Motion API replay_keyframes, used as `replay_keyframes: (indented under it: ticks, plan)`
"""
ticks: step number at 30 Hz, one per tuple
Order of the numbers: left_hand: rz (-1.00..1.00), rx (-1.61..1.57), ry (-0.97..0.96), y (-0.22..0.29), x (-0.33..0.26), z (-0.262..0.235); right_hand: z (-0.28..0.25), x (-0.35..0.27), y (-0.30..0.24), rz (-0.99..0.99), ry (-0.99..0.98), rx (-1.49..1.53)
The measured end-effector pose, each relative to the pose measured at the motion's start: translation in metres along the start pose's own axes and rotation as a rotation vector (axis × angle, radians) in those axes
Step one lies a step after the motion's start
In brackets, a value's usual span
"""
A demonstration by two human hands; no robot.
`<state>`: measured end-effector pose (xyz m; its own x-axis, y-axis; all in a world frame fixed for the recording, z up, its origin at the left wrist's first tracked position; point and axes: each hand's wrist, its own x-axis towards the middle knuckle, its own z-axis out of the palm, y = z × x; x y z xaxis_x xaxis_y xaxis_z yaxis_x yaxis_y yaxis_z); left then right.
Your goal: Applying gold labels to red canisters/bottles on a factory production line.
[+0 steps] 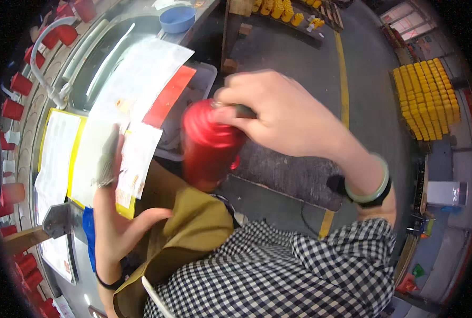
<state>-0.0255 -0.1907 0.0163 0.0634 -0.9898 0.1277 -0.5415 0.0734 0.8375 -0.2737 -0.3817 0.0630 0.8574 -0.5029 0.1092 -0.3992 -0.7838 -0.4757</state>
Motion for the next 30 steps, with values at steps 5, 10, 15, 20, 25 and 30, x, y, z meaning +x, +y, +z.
replay_keyframes:
  ticks: [5,10,15,20,25,30]
  plan:
    - [-0.167,0.008,0.295,-0.044,-0.039,-0.040,0.037,-0.055,0.126,0.620,-0.013,-0.322]
    - [-0.353,0.283,0.497,-0.055,-0.120,-0.080,0.116,-0.083,0.277,0.751,0.034,-0.475]
    - [-0.535,0.487,0.867,-0.051,-0.159,-0.074,0.182,-0.070,0.400,0.923,0.088,-0.499]
    - [-0.745,0.730,0.922,-0.042,-0.229,-0.096,0.260,-0.046,0.452,1.189,0.236,-0.308]
    - [-0.827,0.828,0.975,-0.023,-0.234,-0.109,0.299,-0.025,0.484,1.358,0.185,-0.199]
    - [-0.876,0.831,0.978,-0.028,-0.264,-0.138,0.304,-0.011,0.503,1.527,0.026,-0.180]
